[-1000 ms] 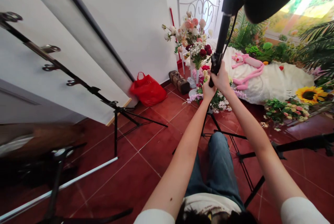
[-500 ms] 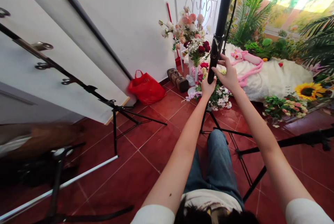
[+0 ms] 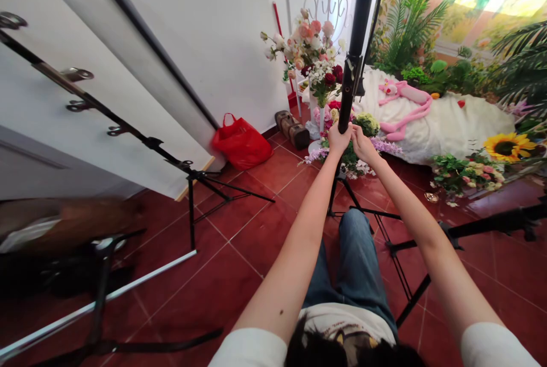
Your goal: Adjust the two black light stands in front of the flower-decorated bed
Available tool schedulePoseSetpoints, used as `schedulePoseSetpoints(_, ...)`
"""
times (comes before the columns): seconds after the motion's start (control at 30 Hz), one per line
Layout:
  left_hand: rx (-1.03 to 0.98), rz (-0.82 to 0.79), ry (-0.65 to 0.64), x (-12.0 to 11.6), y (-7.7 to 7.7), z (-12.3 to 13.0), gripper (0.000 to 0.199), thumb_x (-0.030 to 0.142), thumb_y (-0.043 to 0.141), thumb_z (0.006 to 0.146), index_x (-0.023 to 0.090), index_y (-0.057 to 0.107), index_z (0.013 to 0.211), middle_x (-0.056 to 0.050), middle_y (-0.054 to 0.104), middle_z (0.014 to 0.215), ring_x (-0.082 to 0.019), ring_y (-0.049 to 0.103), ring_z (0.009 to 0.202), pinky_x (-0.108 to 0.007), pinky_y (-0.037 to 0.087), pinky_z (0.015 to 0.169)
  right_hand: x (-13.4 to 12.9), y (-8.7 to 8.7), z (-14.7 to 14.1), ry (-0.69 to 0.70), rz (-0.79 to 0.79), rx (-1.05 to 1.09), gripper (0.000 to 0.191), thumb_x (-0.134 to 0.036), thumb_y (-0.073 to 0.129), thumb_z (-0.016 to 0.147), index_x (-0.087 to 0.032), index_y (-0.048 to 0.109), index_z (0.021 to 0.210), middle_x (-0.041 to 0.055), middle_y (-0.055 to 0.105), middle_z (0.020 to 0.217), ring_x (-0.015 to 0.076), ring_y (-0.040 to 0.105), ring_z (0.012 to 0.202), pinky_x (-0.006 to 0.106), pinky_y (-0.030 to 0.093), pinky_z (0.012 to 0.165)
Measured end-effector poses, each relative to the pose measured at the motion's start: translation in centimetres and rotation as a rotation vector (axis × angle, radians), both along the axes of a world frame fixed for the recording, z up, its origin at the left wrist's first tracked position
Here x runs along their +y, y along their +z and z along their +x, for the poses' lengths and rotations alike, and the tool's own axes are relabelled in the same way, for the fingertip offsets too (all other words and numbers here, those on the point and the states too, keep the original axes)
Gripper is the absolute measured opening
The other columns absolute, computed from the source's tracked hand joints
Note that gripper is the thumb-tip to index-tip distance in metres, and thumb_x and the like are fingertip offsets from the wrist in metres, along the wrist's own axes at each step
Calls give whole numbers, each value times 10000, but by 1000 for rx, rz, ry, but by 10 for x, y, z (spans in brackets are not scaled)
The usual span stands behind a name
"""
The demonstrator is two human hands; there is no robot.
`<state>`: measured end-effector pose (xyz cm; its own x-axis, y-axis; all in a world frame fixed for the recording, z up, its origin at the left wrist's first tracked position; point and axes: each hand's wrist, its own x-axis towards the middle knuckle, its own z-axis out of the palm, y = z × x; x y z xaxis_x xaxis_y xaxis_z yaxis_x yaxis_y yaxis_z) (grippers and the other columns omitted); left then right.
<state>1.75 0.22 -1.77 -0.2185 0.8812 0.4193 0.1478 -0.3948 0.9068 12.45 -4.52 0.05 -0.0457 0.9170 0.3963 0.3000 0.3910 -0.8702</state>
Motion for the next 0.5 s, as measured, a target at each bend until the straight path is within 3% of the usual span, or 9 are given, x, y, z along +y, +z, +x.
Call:
schedulePoseSetpoints(0.23,10,-2,-4,0,0,-1,191,345,683,824,189,640,723,-36,673,689,-177,630,685,-275,483,684,27,-7,-3,-84,-64,53,227,-466,626,915,-251,607,984,24,696,903,220,674,977,386,502,1025)
schedulePoseSetpoints(0.37,16,-4,-25,2,-1,-2,188,354,691,824,188,653,743,-35,675,691,-174,626,679,-264,472,662,45,-7,-6,-162,-248,201,192,-415,615,917,-232,563,892,-6,649,792,171,652,763,337,576,790)
schedulePoseSetpoints(0.5,29,-18,-33,2,-1,-2,184,348,680,835,184,659,755,-38,677,705,-181,634,686,-264,464,656,47,-9,-5,-127,-321,281,264,-404,712,847,-236,531,942,-53,600,632,154,604,590,301,545,626)
